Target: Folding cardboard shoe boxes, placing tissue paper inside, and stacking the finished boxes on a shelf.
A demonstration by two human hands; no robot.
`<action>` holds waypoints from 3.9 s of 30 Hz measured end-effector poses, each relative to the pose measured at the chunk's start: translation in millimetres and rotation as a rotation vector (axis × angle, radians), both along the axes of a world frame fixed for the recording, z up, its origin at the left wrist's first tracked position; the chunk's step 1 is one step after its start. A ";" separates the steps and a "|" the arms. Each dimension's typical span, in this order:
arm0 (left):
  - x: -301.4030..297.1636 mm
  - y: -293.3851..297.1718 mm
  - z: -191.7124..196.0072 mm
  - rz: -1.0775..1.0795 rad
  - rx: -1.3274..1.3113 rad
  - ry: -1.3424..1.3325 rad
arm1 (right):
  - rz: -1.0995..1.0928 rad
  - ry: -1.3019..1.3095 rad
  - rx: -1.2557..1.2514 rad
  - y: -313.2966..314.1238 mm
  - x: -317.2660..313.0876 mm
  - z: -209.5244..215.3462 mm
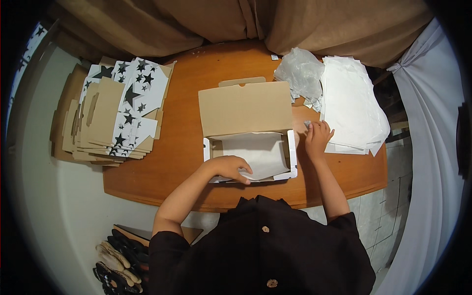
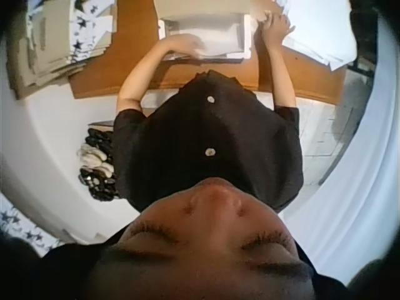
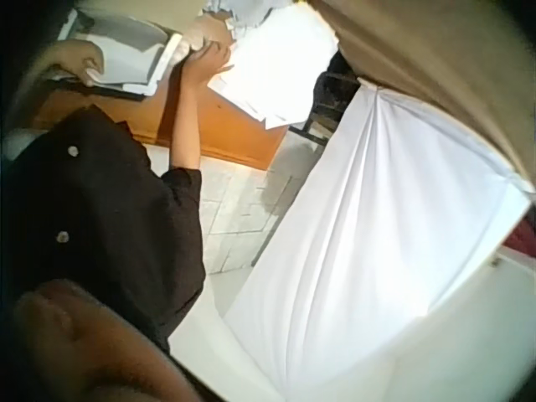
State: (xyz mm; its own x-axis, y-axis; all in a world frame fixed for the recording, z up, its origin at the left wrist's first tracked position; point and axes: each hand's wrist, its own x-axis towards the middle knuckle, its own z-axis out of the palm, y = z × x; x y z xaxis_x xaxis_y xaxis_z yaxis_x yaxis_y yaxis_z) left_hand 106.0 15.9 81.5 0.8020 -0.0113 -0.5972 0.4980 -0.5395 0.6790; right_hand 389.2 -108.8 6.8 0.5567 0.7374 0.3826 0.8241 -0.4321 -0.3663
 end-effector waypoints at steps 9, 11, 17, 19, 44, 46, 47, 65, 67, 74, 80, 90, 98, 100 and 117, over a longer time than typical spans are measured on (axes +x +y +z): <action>-2.7 6.2 -8.0 0.242 0.764 -0.460 | 0.125 0.191 0.363 -3.9 -41.5 51.0; 0.7 -0.2 -13.1 0.243 0.890 -0.556 | 0.139 0.179 0.355 -2.8 -47.7 50.5; 10.7 3.7 -32.6 0.214 1.223 -0.766 | 0.203 0.188 0.339 -0.8 -69.8 52.0; 16.0 5.6 -32.5 0.215 1.324 -0.732 | 0.216 0.172 0.339 0.7 -76.6 55.8; -5.7 -10.4 -46.5 0.124 1.082 -0.787 | 0.299 0.072 0.269 -3.2 -95.8 53.1; -4.2 -8.0 -53.1 -0.005 0.957 -0.725 | 0.325 0.061 0.253 -4.3 -97.5 52.2; -4.5 -7.4 -56.3 -0.004 0.958 -0.724 | 0.406 0.017 0.213 -4.3 -99.3 52.4; -21.2 -4.4 -39.1 0.226 0.170 -0.339 | 0.809 -0.141 -0.330 8.4 -106.7 33.9; -23.6 -6.7 -24.9 0.202 0.247 -0.363 | 0.722 0.024 -0.189 11.0 -103.8 52.3; -55.2 -35.5 42.9 0.609 0.507 -0.692 | 0.416 0.327 0.069 12.4 -59.4 73.1; -76.3 -78.1 9.4 0.562 0.632 -0.544 | 0.272 1.008 0.237 30.0 -50.1 54.8; -67.2 -72.4 -58.6 0.628 1.157 -0.749 | 0.353 1.130 0.497 23.1 -75.7 83.8; -72.5 -63.2 -67.3 0.850 1.086 -1.242 | 0.407 0.868 0.637 -10.5 -94.6 86.4; -77.1 -60.0 -64.3 1.011 1.025 -1.258 | 0.394 0.920 0.617 -20.3 -98.2 76.8; -62.2 -68.9 -67.1 1.013 1.057 -0.775 | 0.284 0.423 0.421 -57.6 -124.5 9.5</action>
State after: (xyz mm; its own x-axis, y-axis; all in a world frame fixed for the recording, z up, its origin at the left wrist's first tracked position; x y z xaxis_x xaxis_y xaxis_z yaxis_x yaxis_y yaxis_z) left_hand 43.8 -53.1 14.5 0.3217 0.7923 0.5184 0.6524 -0.5823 0.4851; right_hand 264.7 -166.3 16.3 0.5284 0.7128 0.4613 0.6330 0.0313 -0.7735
